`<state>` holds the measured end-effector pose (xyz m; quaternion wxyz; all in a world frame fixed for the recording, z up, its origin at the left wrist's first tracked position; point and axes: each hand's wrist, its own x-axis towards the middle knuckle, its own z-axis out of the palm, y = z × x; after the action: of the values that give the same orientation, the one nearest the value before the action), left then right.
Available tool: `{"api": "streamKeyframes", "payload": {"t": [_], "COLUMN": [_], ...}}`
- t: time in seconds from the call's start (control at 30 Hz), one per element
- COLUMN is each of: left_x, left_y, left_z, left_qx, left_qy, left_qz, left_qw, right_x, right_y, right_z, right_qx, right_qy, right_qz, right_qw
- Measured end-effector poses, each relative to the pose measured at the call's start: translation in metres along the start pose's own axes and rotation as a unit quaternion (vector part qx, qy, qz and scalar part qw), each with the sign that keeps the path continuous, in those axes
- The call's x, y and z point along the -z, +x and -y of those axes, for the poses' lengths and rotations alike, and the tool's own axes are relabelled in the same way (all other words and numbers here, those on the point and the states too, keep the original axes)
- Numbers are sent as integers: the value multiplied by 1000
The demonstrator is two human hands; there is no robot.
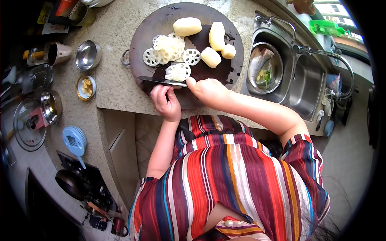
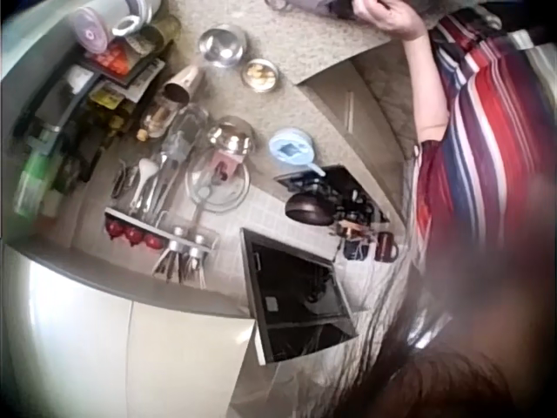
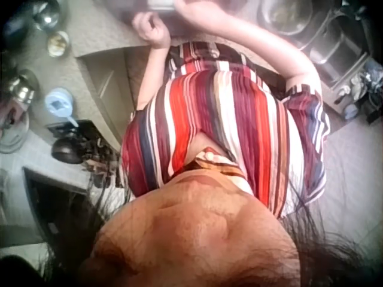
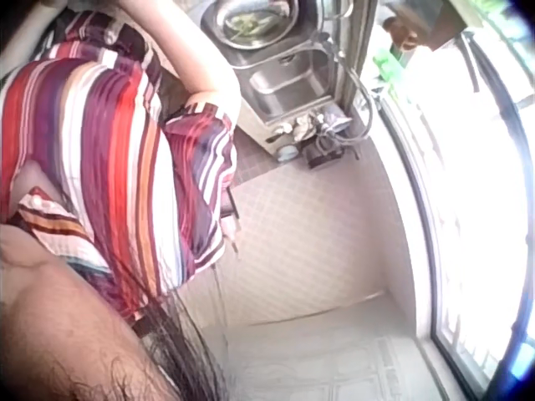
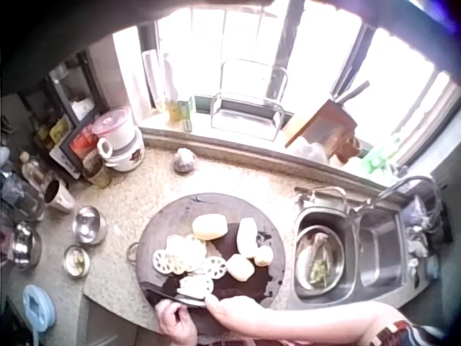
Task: The person slices a lotus root into thin rounds on a wooden cutting board using a large kitchen knife, handling the root and the slices by hand.
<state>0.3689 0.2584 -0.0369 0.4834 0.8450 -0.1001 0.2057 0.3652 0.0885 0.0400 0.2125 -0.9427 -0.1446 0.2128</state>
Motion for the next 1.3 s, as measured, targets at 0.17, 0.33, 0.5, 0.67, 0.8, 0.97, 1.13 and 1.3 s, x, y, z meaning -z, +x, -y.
{"api": "streamKeyframes", "payload": {"t": [0.17, 0.33, 0.5, 0.67, 0.8, 0.97, 1.13, 1.3], "left_x": [1, 0, 1, -1, -1, 0, -1, -3], "left_y": [1, -2, -3, -3, -3, -6, -7, -7], "left_z": [0, 2, 4, 4, 5, 7, 5, 7], "left_qx": [-13, -14, 3, -13, -6, -1, 6, 13], "left_qy": [-3, -1, -29, -17, -9, -13, -16, -29], "left_qz": [3, -4, 7, -15, -4, -4, -13, -27], "left_qw": [1000, 1000, 1000, 1000, 1000, 1000, 1000, 999], "right_x": [9, 40, 63, 75, 76, 76, 72, 66], "right_y": [-7, -32, -55, -67, -68, -66, -63, -59], "right_z": [-7, 4, 9, 16, 17, 16, 17, 19], "right_qx": [18, -1, -19, -30, -41, -41, -51, -46], "right_qy": [27, 37, 20, -4, -11, -9, 5, 18], "right_qz": [0, 34, 67, 81, 86, 92, 111, 109], "right_qw": [999, 999, 997, 996, 995, 995, 992, 993]}}
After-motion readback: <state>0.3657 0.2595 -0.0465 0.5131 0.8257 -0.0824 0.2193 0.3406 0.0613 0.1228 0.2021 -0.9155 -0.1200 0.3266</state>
